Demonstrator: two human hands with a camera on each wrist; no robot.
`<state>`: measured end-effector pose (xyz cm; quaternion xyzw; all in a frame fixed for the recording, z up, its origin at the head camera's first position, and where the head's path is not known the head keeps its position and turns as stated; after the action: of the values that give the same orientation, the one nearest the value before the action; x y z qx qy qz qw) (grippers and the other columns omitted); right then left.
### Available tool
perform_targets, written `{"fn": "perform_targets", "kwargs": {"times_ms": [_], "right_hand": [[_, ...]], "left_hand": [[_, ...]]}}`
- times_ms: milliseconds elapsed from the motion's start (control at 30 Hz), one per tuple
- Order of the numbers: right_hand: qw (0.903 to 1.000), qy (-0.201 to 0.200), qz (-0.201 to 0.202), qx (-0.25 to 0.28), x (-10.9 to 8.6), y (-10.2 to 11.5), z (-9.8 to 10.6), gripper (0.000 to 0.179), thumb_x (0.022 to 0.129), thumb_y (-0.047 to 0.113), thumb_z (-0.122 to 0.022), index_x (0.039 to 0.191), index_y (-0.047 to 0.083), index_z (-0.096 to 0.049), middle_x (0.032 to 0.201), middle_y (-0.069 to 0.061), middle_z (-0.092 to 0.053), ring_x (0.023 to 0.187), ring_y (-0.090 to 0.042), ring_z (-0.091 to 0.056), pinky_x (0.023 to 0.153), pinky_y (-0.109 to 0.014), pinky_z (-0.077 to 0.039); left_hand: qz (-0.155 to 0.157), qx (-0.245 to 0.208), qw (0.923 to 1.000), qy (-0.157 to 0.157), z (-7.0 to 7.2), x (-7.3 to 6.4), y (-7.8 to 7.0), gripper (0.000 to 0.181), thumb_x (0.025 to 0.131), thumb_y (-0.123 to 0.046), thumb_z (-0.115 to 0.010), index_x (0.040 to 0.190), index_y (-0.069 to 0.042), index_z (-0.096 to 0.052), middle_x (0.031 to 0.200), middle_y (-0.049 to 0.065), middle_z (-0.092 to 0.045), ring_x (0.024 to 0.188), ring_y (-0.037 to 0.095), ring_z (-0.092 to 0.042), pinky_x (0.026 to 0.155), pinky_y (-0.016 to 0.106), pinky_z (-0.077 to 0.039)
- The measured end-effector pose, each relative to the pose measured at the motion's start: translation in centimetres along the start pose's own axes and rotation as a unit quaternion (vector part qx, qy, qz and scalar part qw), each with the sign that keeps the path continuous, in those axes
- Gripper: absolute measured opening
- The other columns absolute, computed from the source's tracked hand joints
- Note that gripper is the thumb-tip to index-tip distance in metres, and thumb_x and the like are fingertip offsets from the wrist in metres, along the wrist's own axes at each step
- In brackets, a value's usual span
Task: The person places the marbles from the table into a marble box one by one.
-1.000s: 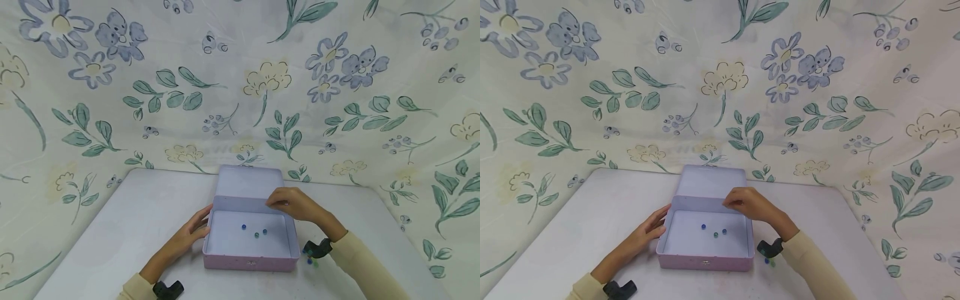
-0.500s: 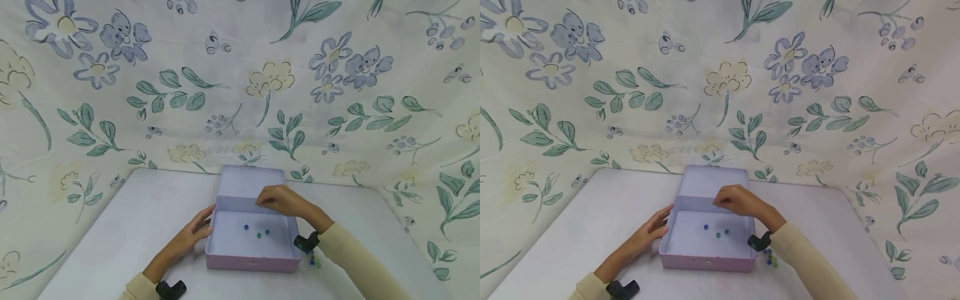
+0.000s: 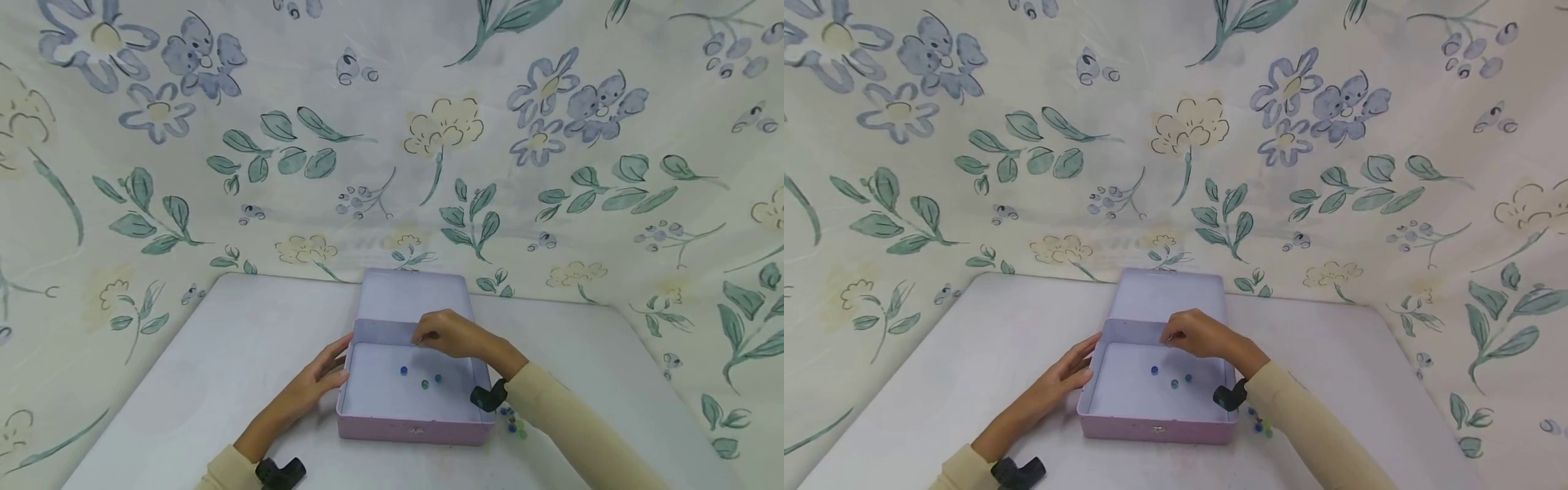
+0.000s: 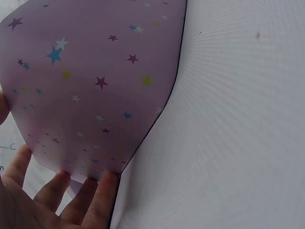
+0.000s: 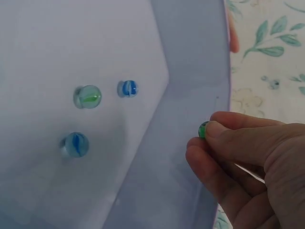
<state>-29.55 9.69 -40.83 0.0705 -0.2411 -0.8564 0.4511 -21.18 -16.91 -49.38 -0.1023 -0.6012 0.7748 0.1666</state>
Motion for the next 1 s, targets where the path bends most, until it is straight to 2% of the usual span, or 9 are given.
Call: {"fn": "perform_targets", "kwargs": {"times_ms": [267,667,833,1000], "right_hand": [[0.9993,0.03,-0.019,-0.012,0.4,-0.4,-2.0,0.014,0.088,-0.002,-0.071,0.1,0.003,-0.077,0.098,-0.005,-0.076,0.09,-0.011,-0.07,0.078,-0.014,-0.055],[0.9969,0.027,-0.047,-0.057,0.2,-1.0,-4.1,0.013,0.09,0.004,-0.072,0.099,0.009,-0.079,0.096,0.0,-0.076,0.09,-0.008,-0.07,0.079,-0.014,-0.056],[0.9965,0.016,-0.052,-0.064,0.0,-1.3,-4.5,0.013,0.089,0.004,-0.072,0.098,0.01,-0.079,0.095,0.001,-0.076,0.09,-0.009,-0.07,0.079,-0.016,-0.056],[0.9958,0.025,-0.053,-0.071,0.0,-1.3,-4.7,0.014,0.088,0.004,-0.073,0.099,0.011,-0.079,0.097,0.002,-0.076,0.09,-0.007,-0.069,0.08,-0.014,-0.056]], "left_hand": [[0.002,0.006,1.0,-0.003,0.0,0.1,-0.2,0.062,0.104,-0.023,-0.05,0.16,-0.024,-0.023,0.167,0.017,-0.016,0.148,0.051,-0.023,0.11,0.066,-0.038],[0.0,-0.001,1.0,0.0,-0.2,0.1,-0.3,0.063,0.104,-0.022,-0.05,0.16,-0.022,-0.022,0.167,0.017,-0.015,0.149,0.051,-0.022,0.11,0.065,-0.038],[0.0,-0.002,1.0,0.001,-0.1,0.1,-0.2,0.062,0.104,-0.023,-0.05,0.16,-0.024,-0.021,0.167,0.016,-0.015,0.149,0.05,-0.022,0.111,0.066,-0.037],[0.0,-0.005,1.0,0.001,0.0,0.0,-0.2,0.062,0.105,-0.023,-0.049,0.16,-0.024,-0.021,0.167,0.015,-0.015,0.149,0.049,-0.022,0.11,0.066,-0.037]]}}
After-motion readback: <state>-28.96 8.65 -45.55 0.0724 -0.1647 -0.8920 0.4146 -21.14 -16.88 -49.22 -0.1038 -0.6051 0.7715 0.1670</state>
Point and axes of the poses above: each hand's wrist, its own x-axis towards the middle knuckle, its own z-axis out of the back of the hand, y = z × x, the point moved 3 cm from there along x, towards the middle knuckle
